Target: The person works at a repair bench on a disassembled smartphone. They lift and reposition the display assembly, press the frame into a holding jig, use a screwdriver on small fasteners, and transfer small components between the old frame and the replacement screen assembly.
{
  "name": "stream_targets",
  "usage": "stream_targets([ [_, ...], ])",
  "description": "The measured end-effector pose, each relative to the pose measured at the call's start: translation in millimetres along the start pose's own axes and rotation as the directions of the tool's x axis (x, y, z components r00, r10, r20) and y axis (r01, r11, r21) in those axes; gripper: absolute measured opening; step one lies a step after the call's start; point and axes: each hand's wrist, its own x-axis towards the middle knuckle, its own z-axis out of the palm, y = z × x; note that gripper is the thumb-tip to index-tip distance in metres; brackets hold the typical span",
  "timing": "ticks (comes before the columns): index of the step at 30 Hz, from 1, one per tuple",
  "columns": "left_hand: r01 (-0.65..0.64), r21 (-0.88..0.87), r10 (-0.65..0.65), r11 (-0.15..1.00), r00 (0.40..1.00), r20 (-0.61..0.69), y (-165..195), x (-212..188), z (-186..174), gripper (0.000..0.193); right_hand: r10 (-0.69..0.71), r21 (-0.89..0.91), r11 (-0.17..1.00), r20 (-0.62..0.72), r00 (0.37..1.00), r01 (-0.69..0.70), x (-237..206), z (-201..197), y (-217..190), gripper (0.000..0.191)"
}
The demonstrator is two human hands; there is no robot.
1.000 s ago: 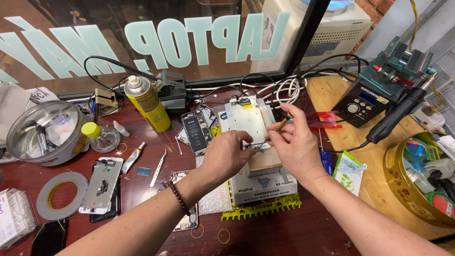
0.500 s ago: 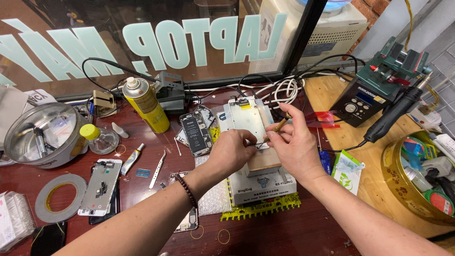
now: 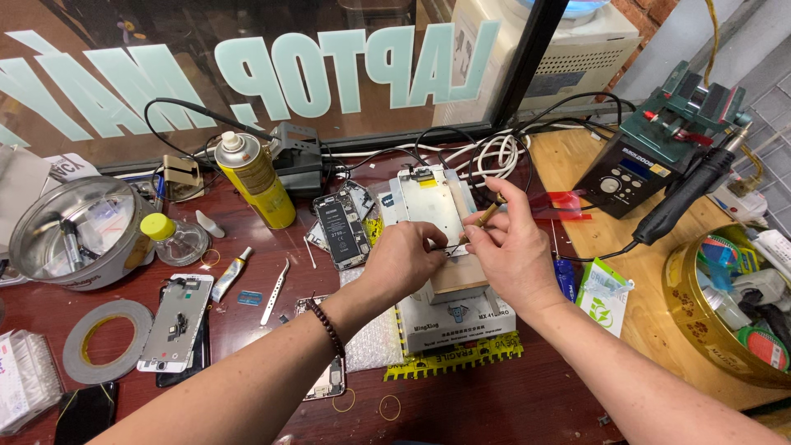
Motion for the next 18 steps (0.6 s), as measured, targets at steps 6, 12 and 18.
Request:
stream_targets([
  [6, -0.004, 0.008, 0.004, 1.000, 1.000, -0.021, 1.9, -3.0, -0.3, 0.027, -0.237, -0.490, 0.836, 0.083, 0.968, 0.246, -3.3, -2.4, -17.0, 0.046],
  [12, -0.013, -0.028, 0.012, 1.000, 0.999, -0.035, -0.3, -4.9, 0.3, 0.025, -0.423, -0.492, 0.735, 0.205, 0.883, 0.466, 5.4, -3.9, -34.9, 0.025],
  [18, -0.009, -0.034, 0.008, 0.999, 0.999, -0.032, -2.7, -3.1, 2.0, 0.026, -0.119, -0.403, 0.879, 0.330, 0.936, 0.254, 22.2, -8.7, -46.8, 0.013],
])
